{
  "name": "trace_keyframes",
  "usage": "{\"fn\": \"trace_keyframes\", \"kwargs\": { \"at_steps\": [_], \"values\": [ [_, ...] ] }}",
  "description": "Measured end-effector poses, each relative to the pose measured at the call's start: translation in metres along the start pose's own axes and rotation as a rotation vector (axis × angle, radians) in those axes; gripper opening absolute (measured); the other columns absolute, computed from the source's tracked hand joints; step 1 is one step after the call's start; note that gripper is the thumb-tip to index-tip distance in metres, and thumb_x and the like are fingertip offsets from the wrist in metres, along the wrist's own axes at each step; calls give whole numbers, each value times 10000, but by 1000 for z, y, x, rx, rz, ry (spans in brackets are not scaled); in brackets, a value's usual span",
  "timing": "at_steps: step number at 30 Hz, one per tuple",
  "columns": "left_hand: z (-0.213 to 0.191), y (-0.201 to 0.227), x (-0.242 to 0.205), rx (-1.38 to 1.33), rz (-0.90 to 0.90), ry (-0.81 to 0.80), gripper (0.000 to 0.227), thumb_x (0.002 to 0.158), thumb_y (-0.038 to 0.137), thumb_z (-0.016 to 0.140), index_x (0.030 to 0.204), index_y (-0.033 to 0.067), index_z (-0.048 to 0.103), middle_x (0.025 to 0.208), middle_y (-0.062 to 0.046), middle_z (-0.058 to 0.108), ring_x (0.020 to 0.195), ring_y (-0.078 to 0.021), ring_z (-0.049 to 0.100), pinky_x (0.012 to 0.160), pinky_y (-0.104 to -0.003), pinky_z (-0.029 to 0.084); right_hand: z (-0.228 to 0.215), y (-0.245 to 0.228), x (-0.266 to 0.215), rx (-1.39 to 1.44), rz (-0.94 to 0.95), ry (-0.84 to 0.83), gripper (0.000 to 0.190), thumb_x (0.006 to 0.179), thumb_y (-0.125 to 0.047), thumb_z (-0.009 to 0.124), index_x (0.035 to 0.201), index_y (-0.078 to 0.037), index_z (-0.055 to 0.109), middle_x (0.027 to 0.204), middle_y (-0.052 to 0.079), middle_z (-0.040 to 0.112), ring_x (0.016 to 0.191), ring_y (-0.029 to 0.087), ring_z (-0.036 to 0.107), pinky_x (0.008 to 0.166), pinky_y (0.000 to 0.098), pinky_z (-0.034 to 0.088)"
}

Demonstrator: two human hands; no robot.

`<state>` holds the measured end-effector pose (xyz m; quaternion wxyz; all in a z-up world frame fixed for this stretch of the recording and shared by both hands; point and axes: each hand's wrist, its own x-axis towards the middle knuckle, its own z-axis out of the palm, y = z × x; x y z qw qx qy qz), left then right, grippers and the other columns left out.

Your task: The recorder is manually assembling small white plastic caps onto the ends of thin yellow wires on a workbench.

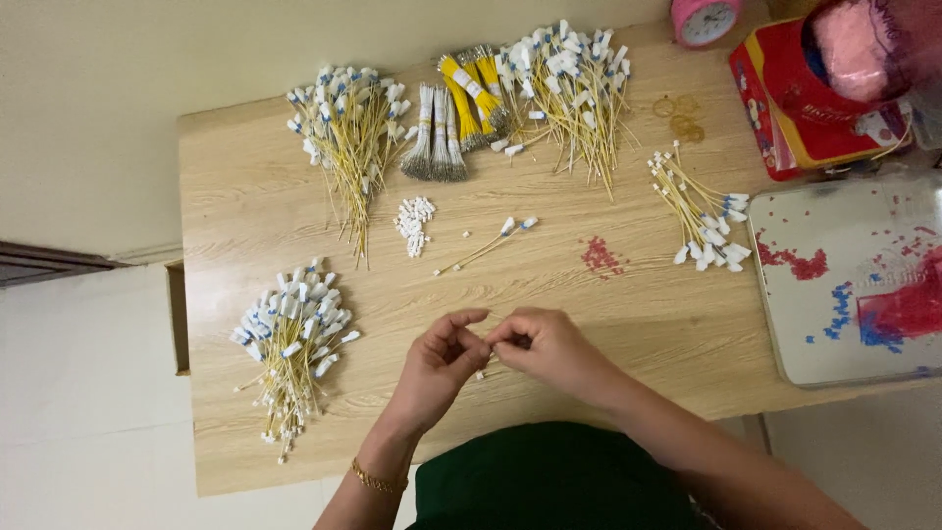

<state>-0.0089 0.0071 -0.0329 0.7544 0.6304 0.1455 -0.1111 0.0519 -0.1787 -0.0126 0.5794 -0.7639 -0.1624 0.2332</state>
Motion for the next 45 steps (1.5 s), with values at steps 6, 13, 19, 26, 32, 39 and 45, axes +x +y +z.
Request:
{"fn": "trace_keyframes", "kwargs": {
  "at_steps": [6, 13, 19, 26, 32, 39, 45],
  "values": [
    [-42, -39, 24, 677, -262, -92, 455, 877, 267, 792, 1306, 147, 699, 922, -96, 801, 860, -254, 761, 787, -405, 576, 39, 93, 19, -369, -88, -158, 99, 899, -110, 682, 952, -80, 759, 856, 139, 743, 864, 336, 729, 767, 410, 578],
    [-62, -92, 95, 1193, 72, 224, 199, 895, 329, 721, 1070, 238, 746, 829, -28, 708, 796, -270, 741, 713, -407, 603, -29, 150, -3, -357, 162, 254, 224, 871, -68, 680, 1064, -138, 768, 944, 112, 761, 965, 325, 723, 864, 432, 572],
    [-57, -117, 148, 1364, 183, 243, 232, 833, 322, 734, 1041, 221, 729, 910, -47, 663, 784, -304, 740, 676, -432, 623, -92, 196, -22, -598, 361, 536, 173, 846, -205, 746, 997, -121, 732, 917, 139, 735, 951, 327, 711, 829, 434, 570],
    [-47, -97, 146, 1316, 140, 282, 172, 910, 330, 647, 1016, 200, 682, 909, -94, 657, 807, -375, 731, 699, -504, 608, -96, 179, -8, -566, 353, 483, 181, 882, -274, 744, 1054, -220, 748, 965, 26, 745, 986, 233, 722, 850, 375, 582],
    [-45, -108, 155, 1345, 131, 281, 164, 922, 369, 629, 1041, 279, 697, 922, -42, 658, 807, -340, 742, 695, -463, 621, -98, 189, 1, -792, 404, 359, 167, 958, -386, 647, 1089, -306, 713, 1062, 0, 693, 1054, 228, 703, 890, 394, 587],
    [-49, -109, 153, 1198, 160, 353, 198, 887, 326, 694, 1075, 266, 681, 951, -64, 627, 803, -374, 733, 698, -495, 623, -97, 195, 4, -944, 333, 328, 209, 978, -351, 586, 1020, -159, 658, 968, 92, 646, 921, 332, 743, 779, 435, 602],
    [-55, -120, 156, 1201, 136, 354, 180, 855, 301, 743, 1005, 206, 718, 970, -53, 606, 798, -372, 738, 706, -473, 631, -92, 164, -13, -518, 353, 497, 190, 861, -240, 729, 973, -86, 722, 899, 158, 736, 916, 338, 739, 770, 427, 597]
  ]
}}
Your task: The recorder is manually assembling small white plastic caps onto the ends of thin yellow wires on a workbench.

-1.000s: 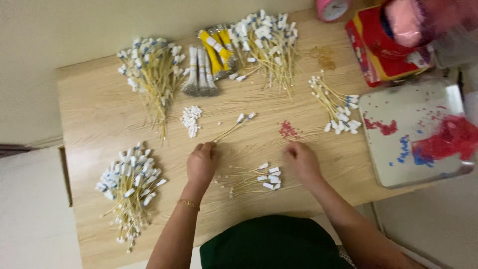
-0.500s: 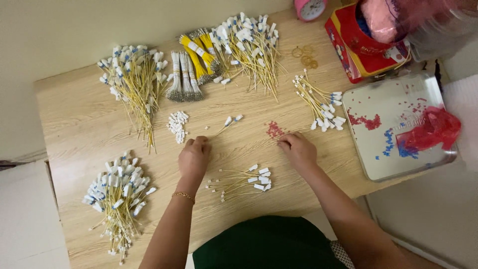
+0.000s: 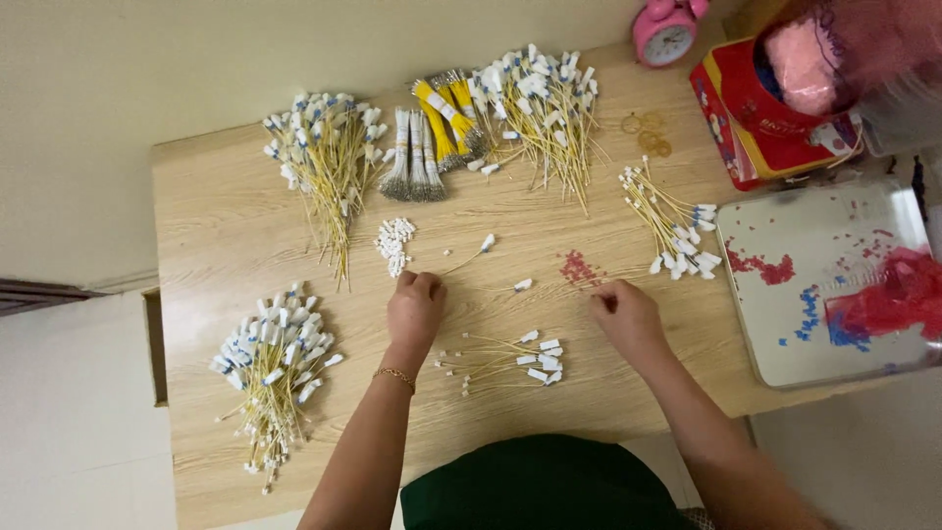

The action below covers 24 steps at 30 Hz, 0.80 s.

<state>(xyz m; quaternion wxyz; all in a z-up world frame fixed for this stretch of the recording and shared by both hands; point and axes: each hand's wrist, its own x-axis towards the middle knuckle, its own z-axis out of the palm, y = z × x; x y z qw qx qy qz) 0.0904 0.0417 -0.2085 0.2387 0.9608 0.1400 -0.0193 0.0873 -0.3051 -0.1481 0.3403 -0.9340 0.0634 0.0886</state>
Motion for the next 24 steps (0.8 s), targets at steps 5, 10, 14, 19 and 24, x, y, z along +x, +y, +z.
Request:
{"fn": "trace_keyframes", "kwargs": {
  "at_steps": [5, 10, 14, 19, 24],
  "values": [
    [10, -6, -1, -28, 110, 37, 115, 864, 260, 706, 918, 159, 708, 902, -90, 616, 765, -383, 730, 650, -488, 613, -21, -33, -15, 439, 126, -85, 186, 858, -96, 738, 970, 28, 656, 742, 192, 692, 682, 290, 713, 623, 394, 583],
    [-26, 28, -23, -204, 57, -29, 164, 798, 313, 770, 921, 217, 721, 854, -50, 731, 852, -297, 750, 712, -458, 608, -28, -69, -26, 938, 184, -184, 171, 915, 9, 651, 1077, 18, 598, 672, 153, 628, 557, 223, 666, 527, 300, 565],
    [-92, 72, -52, -921, -254, -157, 243, 854, 147, 798, 1087, 91, 754, 898, -58, 766, 814, -155, 731, 749, -312, 627, -28, -94, -40, 1128, 223, -394, 190, 955, -14, 636, 1141, -7, 669, 881, 112, 708, 770, 202, 726, 692, 314, 615],
    [-114, 81, -82, -1487, -397, -135, 227, 886, -29, 749, 1112, -23, 724, 953, -94, 730, 847, -170, 719, 802, -310, 649, -33, -137, -58, 1171, 172, -535, 195, 888, 36, 698, 1083, 46, 690, 811, 156, 704, 718, 234, 732, 649, 320, 624],
    [-127, 84, -94, -1781, -483, -190, 227, 922, -42, 691, 1146, -9, 712, 977, -112, 741, 884, -206, 741, 837, -343, 656, -53, -184, -67, 1053, -40, -528, 185, 857, 71, 722, 1041, 82, 710, 732, 195, 735, 677, 229, 750, 632, 334, 638]
  ]
}}
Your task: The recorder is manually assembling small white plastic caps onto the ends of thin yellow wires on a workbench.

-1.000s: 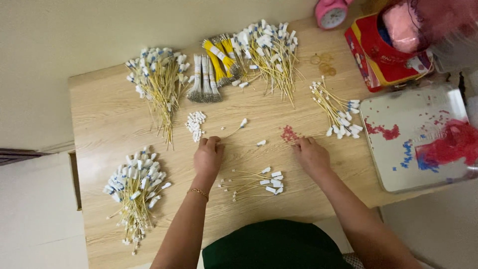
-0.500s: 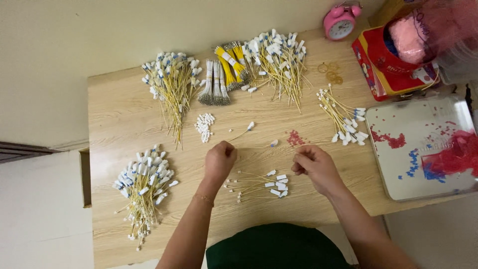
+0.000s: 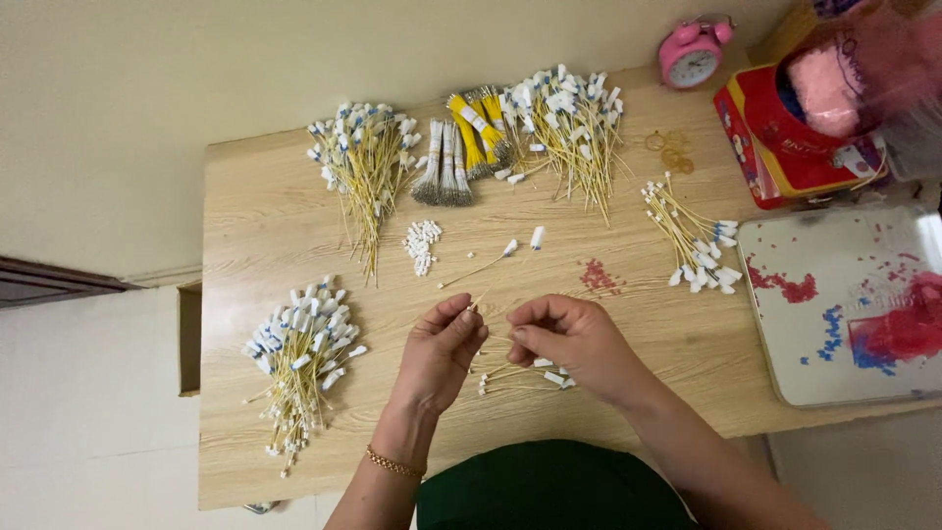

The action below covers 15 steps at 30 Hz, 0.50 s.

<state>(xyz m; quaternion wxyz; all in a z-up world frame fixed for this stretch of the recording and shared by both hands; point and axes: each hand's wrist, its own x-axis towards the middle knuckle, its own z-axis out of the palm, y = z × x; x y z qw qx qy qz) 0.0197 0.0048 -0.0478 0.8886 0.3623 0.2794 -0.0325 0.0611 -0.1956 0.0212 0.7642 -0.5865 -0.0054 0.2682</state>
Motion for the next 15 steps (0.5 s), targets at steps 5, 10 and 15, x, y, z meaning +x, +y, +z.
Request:
{"fn": "trace_keyframes", "kwargs": {
  "at_steps": [5, 10, 15],
  "values": [
    [2, -5, -7, -123, -63, -8, 139, 940, 7, 691, 1078, 13, 710, 986, -114, 757, 891, -212, 745, 825, -325, 650, 17, -14, -3, -286, -269, -16, 128, 873, -17, 756, 998, 12, 755, 759, 153, 742, 716, 189, 709, 661, 316, 598],
    [13, -1, -24, -78, -48, -15, 143, 943, 7, 688, 1084, 9, 713, 993, -137, 772, 893, -224, 752, 831, -347, 655, 25, -16, 3, -760, -730, 40, 45, 878, -109, 787, 922, -120, 783, 929, 62, 704, 912, 247, 684, 830, 347, 543],
    [19, 4, -34, -2, 14, -75, 238, 917, -39, 693, 1146, 22, 709, 1037, -173, 767, 931, -252, 756, 830, -362, 646, 21, -9, 7, -902, -863, 59, 39, 894, -142, 777, 933, -140, 786, 1011, 33, 708, 1052, 246, 685, 947, 370, 528]
  ]
}}
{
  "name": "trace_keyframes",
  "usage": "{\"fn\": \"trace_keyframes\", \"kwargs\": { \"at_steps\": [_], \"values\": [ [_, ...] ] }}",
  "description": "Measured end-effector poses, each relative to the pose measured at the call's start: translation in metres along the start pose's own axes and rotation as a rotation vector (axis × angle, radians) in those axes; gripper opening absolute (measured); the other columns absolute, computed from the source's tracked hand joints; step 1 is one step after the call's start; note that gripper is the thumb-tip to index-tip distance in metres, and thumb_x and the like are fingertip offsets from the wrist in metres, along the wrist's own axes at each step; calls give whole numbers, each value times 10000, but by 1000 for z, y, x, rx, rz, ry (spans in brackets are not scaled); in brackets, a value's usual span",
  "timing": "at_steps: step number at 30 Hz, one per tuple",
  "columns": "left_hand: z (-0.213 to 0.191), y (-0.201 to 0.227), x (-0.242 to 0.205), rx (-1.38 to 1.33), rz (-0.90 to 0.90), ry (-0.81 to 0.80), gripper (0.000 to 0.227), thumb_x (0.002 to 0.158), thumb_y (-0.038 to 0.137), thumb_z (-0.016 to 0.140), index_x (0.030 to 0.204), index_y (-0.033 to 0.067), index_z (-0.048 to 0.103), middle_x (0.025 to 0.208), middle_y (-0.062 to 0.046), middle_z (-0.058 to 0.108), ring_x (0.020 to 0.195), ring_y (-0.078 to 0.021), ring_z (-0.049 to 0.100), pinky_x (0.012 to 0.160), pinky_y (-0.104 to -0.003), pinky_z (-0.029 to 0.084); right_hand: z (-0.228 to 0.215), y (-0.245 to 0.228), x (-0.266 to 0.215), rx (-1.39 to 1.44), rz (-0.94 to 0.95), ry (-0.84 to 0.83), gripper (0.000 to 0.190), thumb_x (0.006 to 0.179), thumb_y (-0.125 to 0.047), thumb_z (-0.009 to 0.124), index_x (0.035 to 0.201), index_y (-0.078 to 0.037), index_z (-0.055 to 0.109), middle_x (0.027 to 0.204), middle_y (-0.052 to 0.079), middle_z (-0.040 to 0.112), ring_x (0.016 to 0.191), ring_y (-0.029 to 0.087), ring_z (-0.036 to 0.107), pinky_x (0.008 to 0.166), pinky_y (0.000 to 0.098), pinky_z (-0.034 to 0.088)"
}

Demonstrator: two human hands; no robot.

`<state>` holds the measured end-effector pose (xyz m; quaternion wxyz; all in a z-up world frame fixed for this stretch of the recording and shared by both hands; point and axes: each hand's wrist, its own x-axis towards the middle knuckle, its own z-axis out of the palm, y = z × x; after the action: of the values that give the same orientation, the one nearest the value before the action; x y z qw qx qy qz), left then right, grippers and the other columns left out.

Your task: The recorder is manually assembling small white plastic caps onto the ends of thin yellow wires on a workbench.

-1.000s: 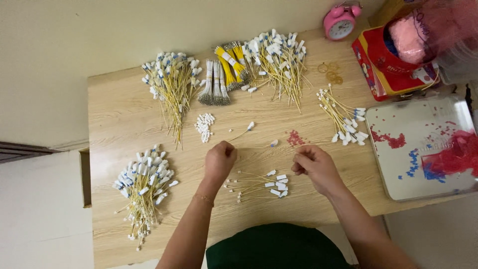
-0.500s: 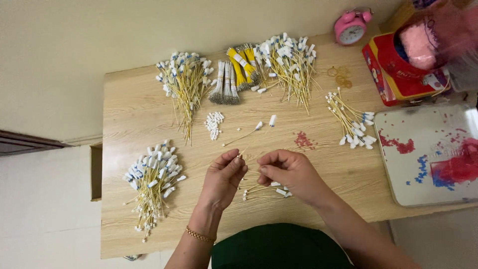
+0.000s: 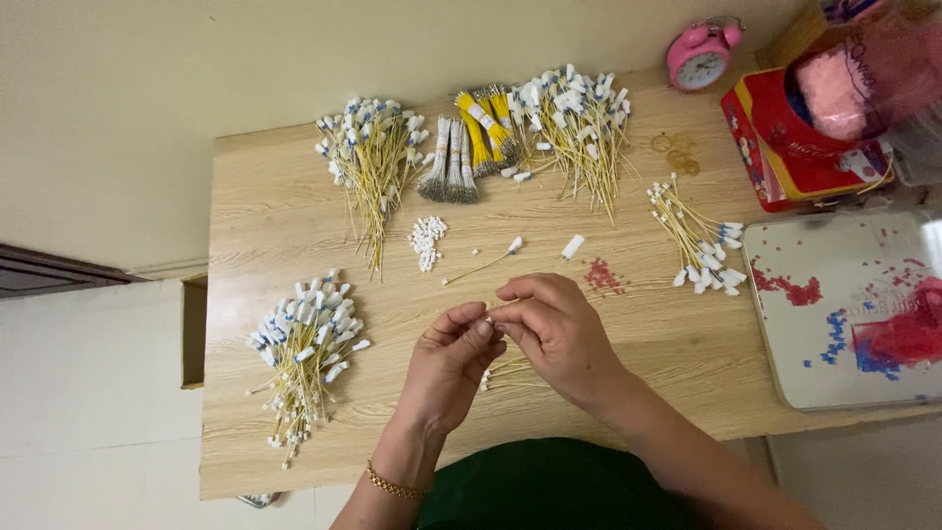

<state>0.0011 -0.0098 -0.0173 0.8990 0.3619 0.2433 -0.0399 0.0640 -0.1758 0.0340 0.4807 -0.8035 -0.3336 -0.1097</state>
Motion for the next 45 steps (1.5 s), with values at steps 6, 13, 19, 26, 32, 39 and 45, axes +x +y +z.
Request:
{"fn": "trace_keyframes", "kwargs": {
  "at_steps": [6, 13, 19, 26, 32, 39, 45],
  "values": [
    [-2, -2, -2, 79, 26, -21, 289, 893, -54, 712, 1175, 3, 689, 1015, -192, 773, 912, -268, 761, 791, -347, 641, -7, -7, -2, 155, 156, -90, 41, 920, -99, 730, 918, -121, 765, 862, 60, 701, 810, 259, 710, 774, 354, 559],
    [6, 4, -5, 88, -7, -32, 324, 861, -54, 741, 1173, -1, 672, 976, -190, 784, 881, -264, 776, 732, -312, 636, -10, -6, -6, 323, 351, -114, 22, 884, -61, 762, 890, -72, 744, 799, 85, 701, 723, 207, 687, 700, 349, 557],
    [3, 3, 0, 94, -10, -54, 302, 856, -66, 740, 1143, -11, 664, 982, -213, 787, 881, -286, 784, 716, -323, 643, -13, -3, -1, 331, 241, -90, 31, 879, -59, 776, 875, -90, 776, 809, 58, 690, 722, 182, 678, 700, 315, 554],
    [1, 5, 4, 29, -80, -64, 328, 868, -64, 716, 1179, 19, 656, 1002, -208, 785, 861, -270, 779, 689, -303, 639, -17, -3, 2, 359, 268, -131, 42, 876, -41, 768, 842, -65, 763, 788, 81, 698, 689, 175, 652, 644, 324, 541],
    [-8, 0, 9, -28, -130, -94, 331, 875, -40, 715, 1188, 49, 658, 1034, -203, 783, 838, -253, 771, 696, -310, 638, -23, -9, 3, 382, 328, -195, 20, 891, -30, 737, 909, -33, 746, 810, 98, 706, 701, 168, 639, 621, 317, 534],
    [-6, 0, 5, -64, -138, -117, 309, 882, -33, 707, 1165, 87, 676, 1005, -167, 786, 827, -235, 762, 716, -314, 632, -18, -5, -3, 374, 324, -176, 36, 885, -30, 733, 918, -16, 730, 805, 137, 687, 694, 212, 654, 604, 340, 534],
    [-6, 0, 0, -9, -91, -108, 287, 880, -58, 706, 1145, 45, 666, 984, -200, 789, 822, -253, 768, 702, -317, 633, -21, -8, -1, 405, 280, -168, 33, 883, -28, 745, 892, -52, 766, 787, 83, 695, 681, 169, 646, 606, 310, 541]
  ]
}}
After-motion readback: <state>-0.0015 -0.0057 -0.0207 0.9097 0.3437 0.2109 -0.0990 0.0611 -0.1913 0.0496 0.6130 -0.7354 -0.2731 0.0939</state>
